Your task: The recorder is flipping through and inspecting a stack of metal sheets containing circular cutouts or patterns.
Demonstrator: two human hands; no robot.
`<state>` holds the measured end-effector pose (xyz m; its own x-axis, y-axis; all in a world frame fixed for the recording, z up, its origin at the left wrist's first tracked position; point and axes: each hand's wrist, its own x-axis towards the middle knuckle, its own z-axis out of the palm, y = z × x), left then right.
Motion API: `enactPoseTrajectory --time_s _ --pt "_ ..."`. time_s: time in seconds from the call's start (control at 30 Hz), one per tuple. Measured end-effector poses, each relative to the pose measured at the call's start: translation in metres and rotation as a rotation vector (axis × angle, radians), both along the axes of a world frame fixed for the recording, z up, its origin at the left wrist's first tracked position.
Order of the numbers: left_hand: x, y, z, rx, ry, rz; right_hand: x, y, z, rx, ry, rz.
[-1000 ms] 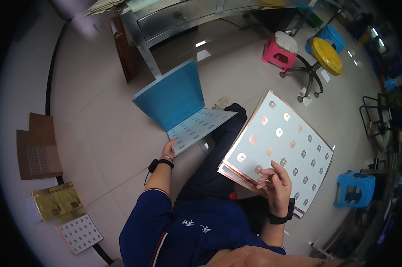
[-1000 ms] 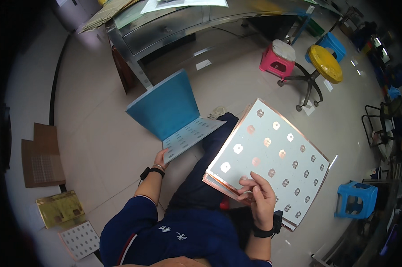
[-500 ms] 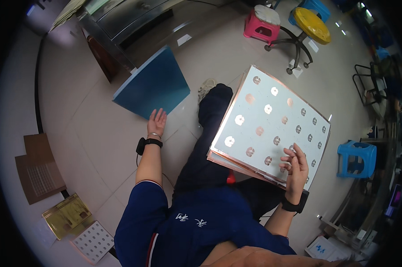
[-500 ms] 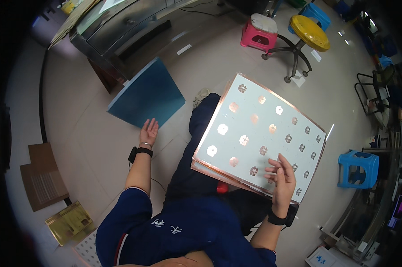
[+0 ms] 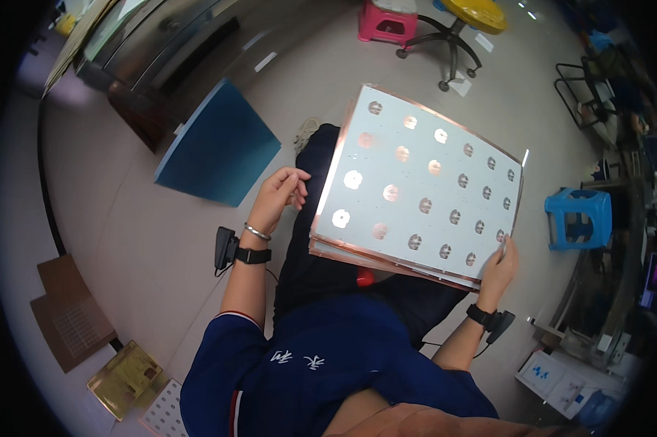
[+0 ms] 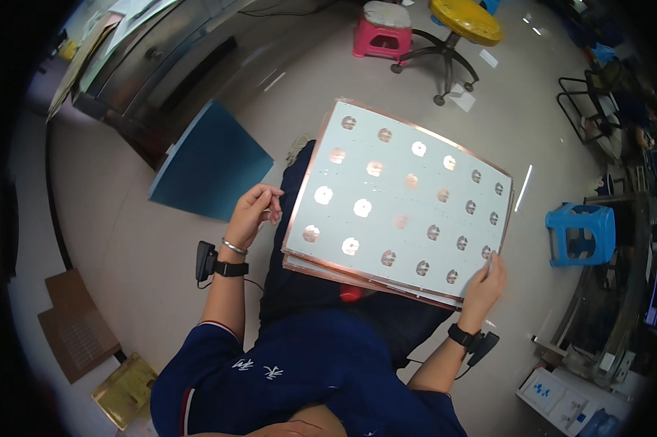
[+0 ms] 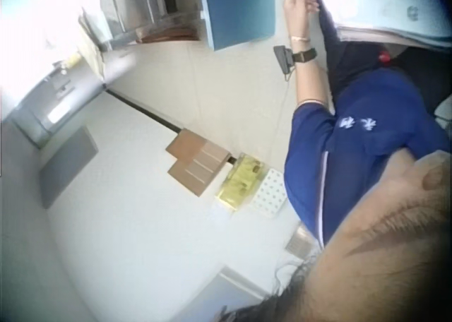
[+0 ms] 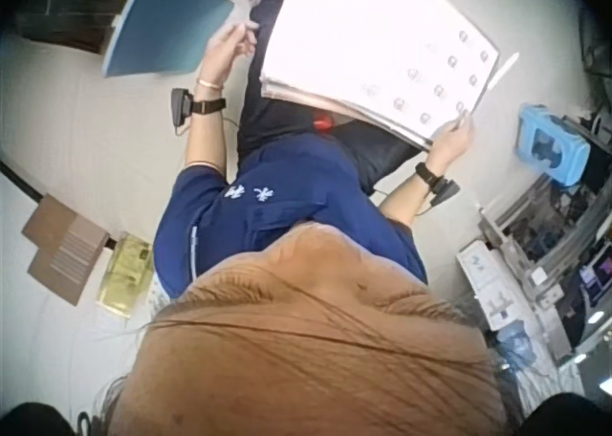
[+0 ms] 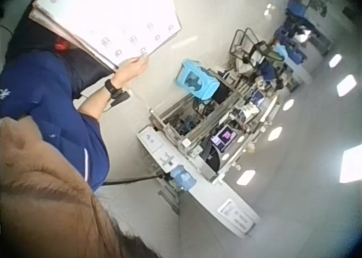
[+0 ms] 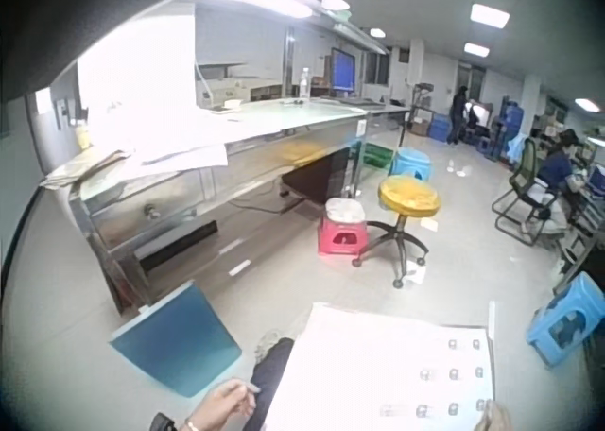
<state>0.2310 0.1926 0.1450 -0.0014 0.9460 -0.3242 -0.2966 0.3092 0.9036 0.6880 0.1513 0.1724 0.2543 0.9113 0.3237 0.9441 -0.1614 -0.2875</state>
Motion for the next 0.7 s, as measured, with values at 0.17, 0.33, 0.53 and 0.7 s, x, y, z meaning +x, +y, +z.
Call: enactPoseTrajectory --time_s 0.17,0.33,0.53,0.7 --pt "0.018 0.002 0.018 0.008 0.326 -0.174 -0.020 0.000 0.005 -0.021 -0.134 -0.065" --pt "0.038 0.002 0.040 0.164 0.741 -0.195 -0.035 -0.004 0.013 -0.056 -0.234 -0.100" --pt "0.055 0.000 0.058 0.378 1.179 -0.114 -0.035 -0.005 0.014 -0.077 -0.233 -0.088" --pt "0.060 -0.002 0.062 0.445 1.295 -0.034 -0.034 -0.005 0.012 -0.067 -0.237 -0.089"
